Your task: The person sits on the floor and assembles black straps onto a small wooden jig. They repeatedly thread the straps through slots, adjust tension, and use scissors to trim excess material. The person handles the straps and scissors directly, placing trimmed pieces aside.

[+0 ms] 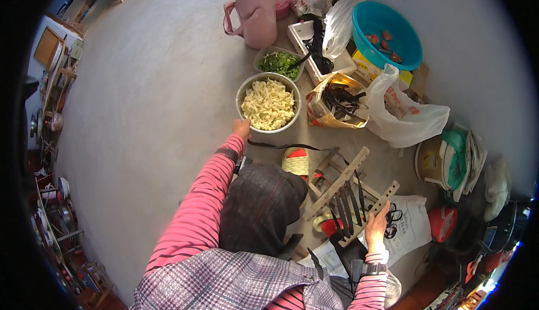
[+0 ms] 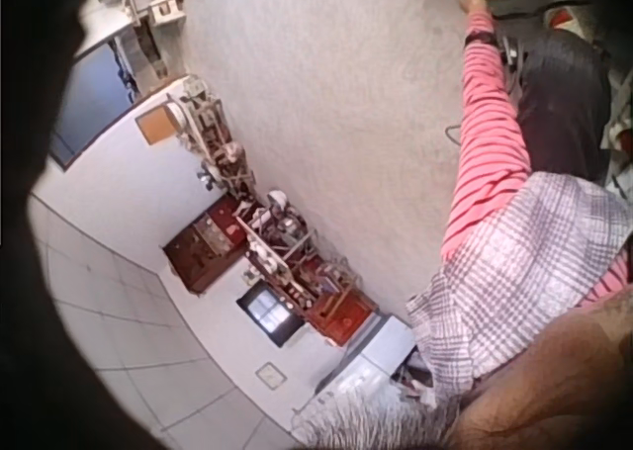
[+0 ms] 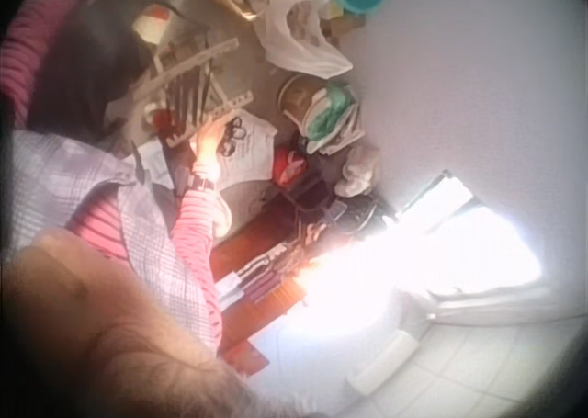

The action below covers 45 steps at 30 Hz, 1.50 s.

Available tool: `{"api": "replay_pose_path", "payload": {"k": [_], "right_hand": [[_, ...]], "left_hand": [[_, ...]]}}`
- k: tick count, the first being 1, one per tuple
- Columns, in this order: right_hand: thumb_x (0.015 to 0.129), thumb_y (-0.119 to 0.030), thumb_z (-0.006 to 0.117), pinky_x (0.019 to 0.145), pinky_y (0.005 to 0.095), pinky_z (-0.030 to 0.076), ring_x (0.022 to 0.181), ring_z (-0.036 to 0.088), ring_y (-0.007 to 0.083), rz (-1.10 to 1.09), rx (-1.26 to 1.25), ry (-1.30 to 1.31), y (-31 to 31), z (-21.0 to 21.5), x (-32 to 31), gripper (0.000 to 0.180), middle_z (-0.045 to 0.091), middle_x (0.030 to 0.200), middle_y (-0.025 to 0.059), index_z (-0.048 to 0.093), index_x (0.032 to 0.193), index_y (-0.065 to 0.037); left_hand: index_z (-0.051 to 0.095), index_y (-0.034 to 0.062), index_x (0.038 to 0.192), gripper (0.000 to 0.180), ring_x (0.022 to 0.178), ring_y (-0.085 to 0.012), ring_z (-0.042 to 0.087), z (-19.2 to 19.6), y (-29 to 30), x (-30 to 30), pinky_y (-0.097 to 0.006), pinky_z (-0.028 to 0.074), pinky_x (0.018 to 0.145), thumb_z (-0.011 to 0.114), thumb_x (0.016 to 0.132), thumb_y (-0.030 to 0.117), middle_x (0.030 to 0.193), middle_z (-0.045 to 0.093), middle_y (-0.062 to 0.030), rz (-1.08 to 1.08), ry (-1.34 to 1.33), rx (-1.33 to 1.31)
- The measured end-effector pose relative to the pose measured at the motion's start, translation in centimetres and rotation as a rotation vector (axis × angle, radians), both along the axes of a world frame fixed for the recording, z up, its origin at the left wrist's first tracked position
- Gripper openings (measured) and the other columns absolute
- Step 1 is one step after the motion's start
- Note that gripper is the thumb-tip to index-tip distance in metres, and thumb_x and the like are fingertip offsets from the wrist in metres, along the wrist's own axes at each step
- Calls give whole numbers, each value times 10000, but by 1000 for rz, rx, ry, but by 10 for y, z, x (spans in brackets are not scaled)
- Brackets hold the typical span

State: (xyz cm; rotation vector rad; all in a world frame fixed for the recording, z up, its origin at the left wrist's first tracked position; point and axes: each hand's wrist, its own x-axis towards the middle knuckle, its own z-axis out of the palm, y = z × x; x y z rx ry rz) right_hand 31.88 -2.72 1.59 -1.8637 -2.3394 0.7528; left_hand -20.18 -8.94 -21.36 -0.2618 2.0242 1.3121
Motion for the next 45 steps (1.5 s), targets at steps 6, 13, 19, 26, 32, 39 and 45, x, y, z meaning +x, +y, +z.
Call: {"api": "replay_pose_path", "payload": {"k": [6, 13, 19, 26, 32, 39, 45], "right_hand": [[859, -33, 507, 977, 478, 361, 1163, 449, 496, -6, -15, 19, 0, -1, 3, 700, 419, 1303, 355, 121, 1442, 6], [861, -40, 507, 980, 482, 356, 1152, 448, 505, -39, -47, 70, -1, -4, 4, 705, 420, 1305, 351, 114, 1445, 4], [862, -38, 501, 993, 474, 348, 1172, 438, 500, 11, 28, 58, -1, -6, 6, 707, 400, 1324, 351, 112, 1451, 0], [862, -32, 495, 999, 460, 349, 1189, 441, 488, -52, -88, 60, 2, -3, 8, 719, 403, 1323, 350, 93, 1457, -6], [861, -52, 491, 997, 446, 355, 1206, 443, 464, -110, -174, 70, 5, -6, 12, 720, 390, 1345, 339, 94, 1460, -17], [854, -24, 489, 964, 440, 375, 1132, 490, 454, -54, -109, 118, 4, -6, 11, 727, 449, 1287, 315, 94, 1465, -14], [852, -11, 496, 819, 422, 430, 845, 543, 402, -89, -131, 113, 3, 0, 5, 735, 549, 926, 224, 90, 1465, -7]], "left_hand": [[582, -95, 763, 277, 425, -243, 526, 12, -20, 1, -383, 401, 372, 602, 763, 181, 605, 556, -139, 25, 61, 10], [585, -56, 745, 254, 413, -185, 483, 35, -34, -5, -341, 377, 355, 597, 766, 197, 590, 540, -92, 46, 41, 139], [518, -1, 699, 219, 402, -165, 431, 60, 12, -19, -324, 348, 357, 586, 788, 188, 559, 476, -62, 39, 102, 177], [511, 35, 778, 190, 400, -125, 359, 54, 15, -37, -294, 309, 368, 579, 807, 210, 566, 395, -8, 262, 23, 189], [461, 44, 728, 179, 397, -120, 336, 32, -9, -79, -305, 273, 369, 528, 828, 176, 564, 389, -6, 484, 100, 130], [532, -97, 962, 308, 434, -224, 490, 21, 5, -117, -354, 361, 365, 569, 789, 155, 697, 543, -151, 491, 109, 59], [563, -94, 891, 221, 416, -188, 472, 5, 12, -129, -340, 342, 349, 599, 780, 94, 708, 573, -158, 391, 141, 184]]}}
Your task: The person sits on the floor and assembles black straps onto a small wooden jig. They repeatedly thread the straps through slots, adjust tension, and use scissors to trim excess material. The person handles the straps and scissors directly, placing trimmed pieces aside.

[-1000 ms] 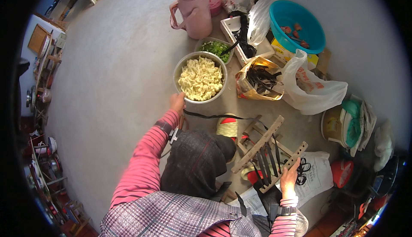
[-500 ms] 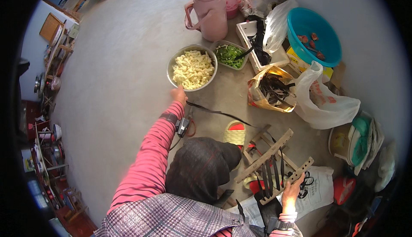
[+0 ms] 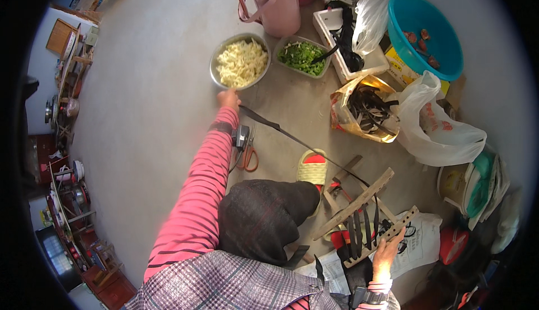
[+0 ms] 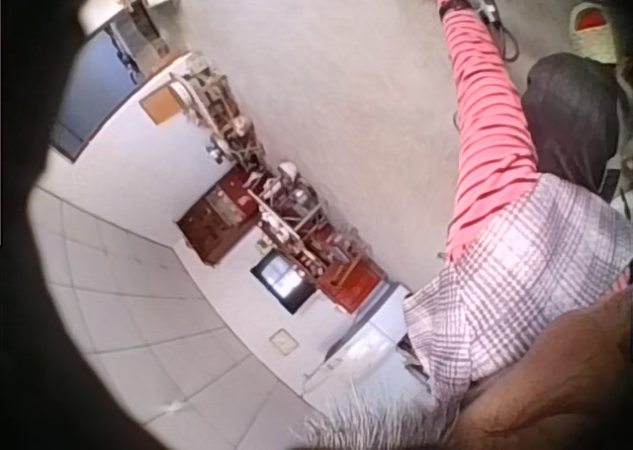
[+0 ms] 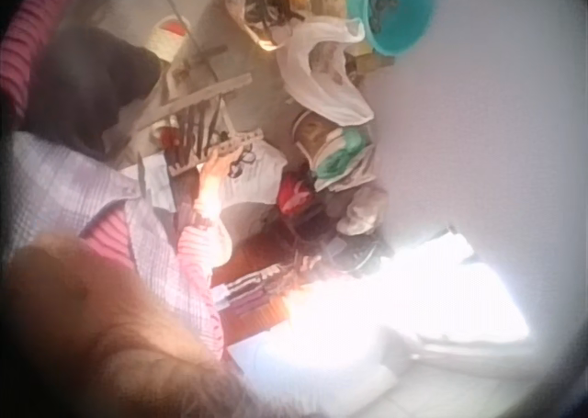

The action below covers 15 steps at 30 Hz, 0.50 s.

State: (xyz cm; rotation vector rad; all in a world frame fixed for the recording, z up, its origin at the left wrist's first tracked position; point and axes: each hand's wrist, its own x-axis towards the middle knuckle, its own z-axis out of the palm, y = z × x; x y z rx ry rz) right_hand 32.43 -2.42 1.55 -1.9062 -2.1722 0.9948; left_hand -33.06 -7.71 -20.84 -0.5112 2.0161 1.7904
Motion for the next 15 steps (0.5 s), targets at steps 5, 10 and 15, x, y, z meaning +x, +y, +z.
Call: {"api": "replay_pose_path", "payload": {"k": [5, 10, 15], "right_hand": [[866, -31, 490, 754, 393, 430, 772, 528, 324, -13, -8, -8, 0, 3, -4, 718, 518, 838, 173, 101, 1469, -15], [866, -29, 491, 829, 386, 423, 882, 557, 347, 2, -25, -54, 2, 5, -4, 716, 563, 971, 220, 106, 1469, -10], [866, -40, 492, 959, 398, 389, 1107, 534, 399, -5, -36, -41, 2, 0, 0, 717, 517, 1235, 295, 104, 1469, -6]], "left_hand": [[506, 45, 786, 108, 445, -108, 398, 7, -8, 0, -283, 297, 389, 579, 831, -21, 706, 578, -80, -59, -63, 11], [617, -40, 787, 156, 363, -204, 480, 1, -40, 12, -331, 364, 342, 538, 799, 94, 730, 682, -143, -325, -30, -122], [629, -13, 864, 171, 436, -217, 552, -30, -86, 60, -366, 448, 402, 609, 768, 127, 708, 654, -152, -649, -99, -485]]}}
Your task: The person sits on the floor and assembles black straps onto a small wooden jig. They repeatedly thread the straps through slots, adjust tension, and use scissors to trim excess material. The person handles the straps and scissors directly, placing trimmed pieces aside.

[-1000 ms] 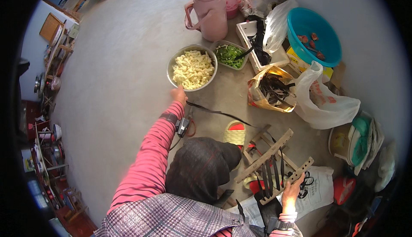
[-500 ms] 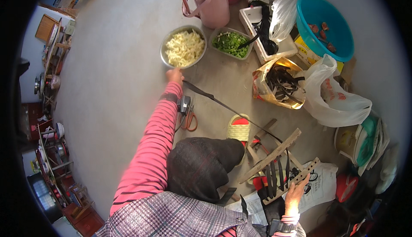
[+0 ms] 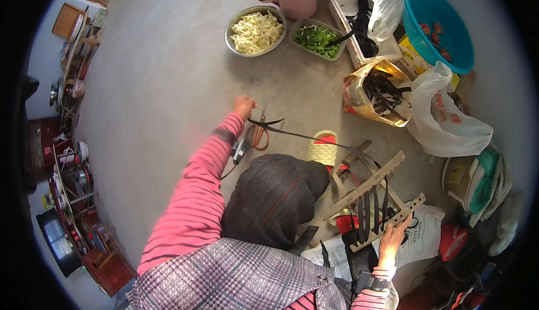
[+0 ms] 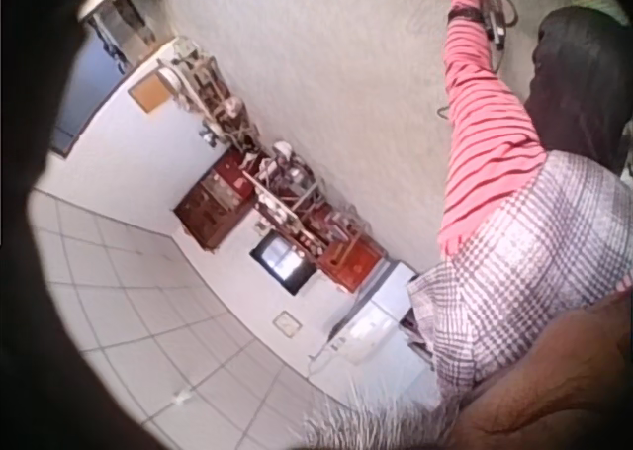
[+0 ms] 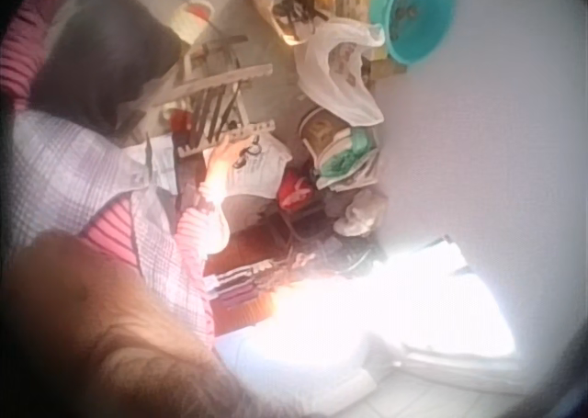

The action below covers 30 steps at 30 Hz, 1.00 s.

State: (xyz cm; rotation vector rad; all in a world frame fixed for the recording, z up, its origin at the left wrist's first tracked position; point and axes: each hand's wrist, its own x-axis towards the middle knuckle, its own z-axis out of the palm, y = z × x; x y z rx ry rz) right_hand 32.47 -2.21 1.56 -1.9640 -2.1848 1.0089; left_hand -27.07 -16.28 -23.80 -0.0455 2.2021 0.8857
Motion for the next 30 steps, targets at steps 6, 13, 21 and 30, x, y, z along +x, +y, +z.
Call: {"api": "replay_pose_path", "payload": {"k": [6, 13, 21, 30], "right_hand": [[863, -58, 497, 1006, 411, 360, 1195, 474, 427, 47, 61, -32, 0, -8, 5, 713, 418, 1343, 309, 117, 1462, 7], [859, -46, 500, 1030, 426, 336, 1240, 419, 448, 52, 66, -72, -1, -6, 6, 723, 327, 1418, 303, 104, 1460, 15], [860, -48, 496, 1031, 435, 330, 1238, 416, 452, 7, 1, -77, 0, -3, 2, 717, 331, 1408, 311, 108, 1458, 24], [859, -51, 498, 963, 458, 376, 1118, 491, 473, 12, 11, -106, 0, -4, 2, 724, 422, 1322, 327, 104, 1464, 6]], "left_hand": [[642, 26, 935, 242, 839, -355, 650, -9, -17, 82, -459, 523, 749, 660, 787, 217, 897, 654, -196, -426, 418, -380], [641, 79, 1005, 211, 908, -359, 646, -4, -5, 93, -445, 535, 772, 602, 827, 184, 1055, 607, -167, -434, 477, -490], [643, 92, 975, 197, 879, -352, 646, -20, -6, 96, -449, 530, 750, 626, 802, 186, 1029, 609, -161, -423, 530, -483], [575, 79, 997, 244, 835, -358, 645, 2, 5, 88, -465, 522, 713, 644, 783, 173, 988, 613, -155, -687, 632, -378]]}}
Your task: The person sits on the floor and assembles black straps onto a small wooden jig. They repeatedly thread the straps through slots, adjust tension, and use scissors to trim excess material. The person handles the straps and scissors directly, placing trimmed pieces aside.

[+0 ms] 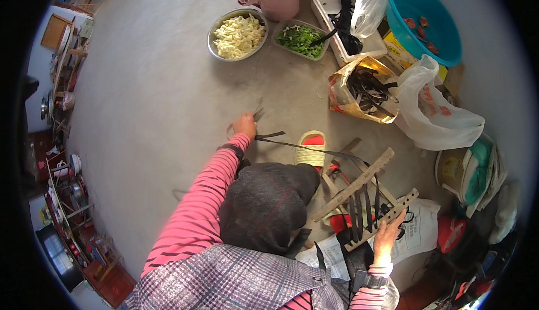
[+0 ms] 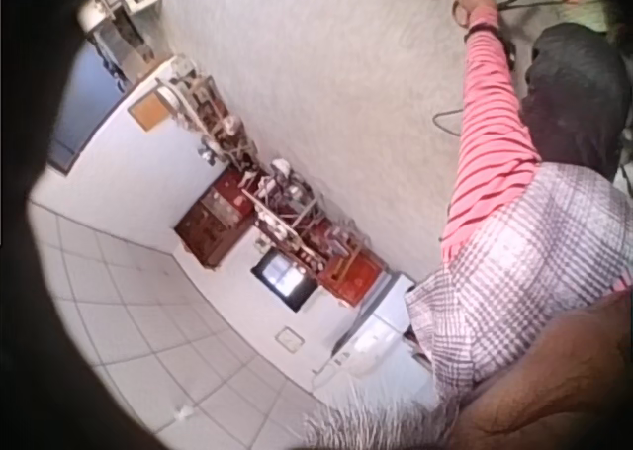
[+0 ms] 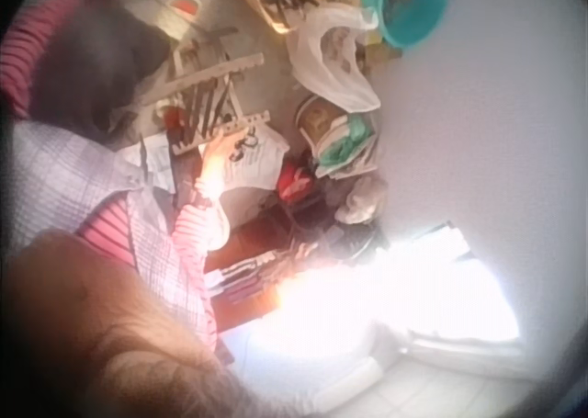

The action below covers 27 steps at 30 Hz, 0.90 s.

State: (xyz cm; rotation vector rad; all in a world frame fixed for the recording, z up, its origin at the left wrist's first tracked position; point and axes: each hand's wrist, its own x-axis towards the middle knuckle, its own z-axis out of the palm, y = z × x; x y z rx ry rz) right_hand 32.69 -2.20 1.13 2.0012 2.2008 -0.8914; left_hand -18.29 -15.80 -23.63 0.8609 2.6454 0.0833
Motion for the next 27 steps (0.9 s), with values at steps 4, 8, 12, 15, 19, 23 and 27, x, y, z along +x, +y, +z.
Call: {"api": "replay_pose_path", "payload": {"k": [4, 8, 12, 15, 19, 23, 27], "right_hand": [[867, -62, 499, 953, 458, 383, 1095, 498, 476, 15, 24, -5, -2, 1, -2, 720, 417, 1325, 323, 104, 1468, -7], [873, -55, 493, 970, 451, 375, 1138, 480, 473, 15, 37, 22, -2, 2, -4, 718, 391, 1351, 323, 93, 1466, 3], [872, -31, 487, 988, 443, 367, 1182, 459, 468, 4, 23, 21, -2, 5, -7, 716, 376, 1365, 324, 85, 1464, 6], [872, -25, 485, 999, 440, 361, 1202, 446, 465, -26, -9, 24, -2, 7, -10, 717, 368, 1367, 330, 83, 1464, 3], [875, -35, 484, 1015, 442, 349, 1228, 424, 463, 0, 19, 65, -1, 6, -11, 716, 344, 1380, 339, 79, 1465, 1], [863, -11, 476, 1032, 439, 337, 1251, 402, 459, -32, -18, 94, 0, 6, -10, 719, 318, 1406, 327, 83, 1464, 2], [848, 21, 483, 1039, 429, 333, 1263, 398, 447, 13, 26, 48, -1, 7, -10, 728, 324, 1405, 320, 93, 1462, 7]], "left_hand": [[580, 73, 986, 190, 819, -335, 662, 12, 35, -18, -419, 539, 675, 598, 801, 107, 978, 618, -154, -275, 67, 17], [591, 64, 959, 146, 780, -316, 678, 19, 87, -26, -394, 549, 638, 568, 816, 83, 937, 630, -150, -447, 118, 65], [563, 77, 957, 141, 767, -314, 669, 22, 134, -25, -403, 536, 626, 544, 817, 68, 906, 620, -148, -536, 148, 98], [566, 82, 956, 133, 753, -303, 673, 22, 165, -25, -397, 538, 619, 539, 825, 82, 923, 616, -141, -543, 159, 135], [595, 89, 943, 128, 749, -284, 686, 22, 189, -22, -378, 552, 608, 568, 817, 90, 926, 624, -138, -593, 209, 135], [590, 86, 951, 141, 788, -298, 682, 23, 192, -21, -395, 551, 640, 575, 811, 96, 972, 624, -130, -529, 148, 134], [561, 98, 965, 132, 797, -316, 660, 17, 168, -25, -438, 524, 667, 534, 862, 176, 968, 627, -124, -286, 84, 176]]}}
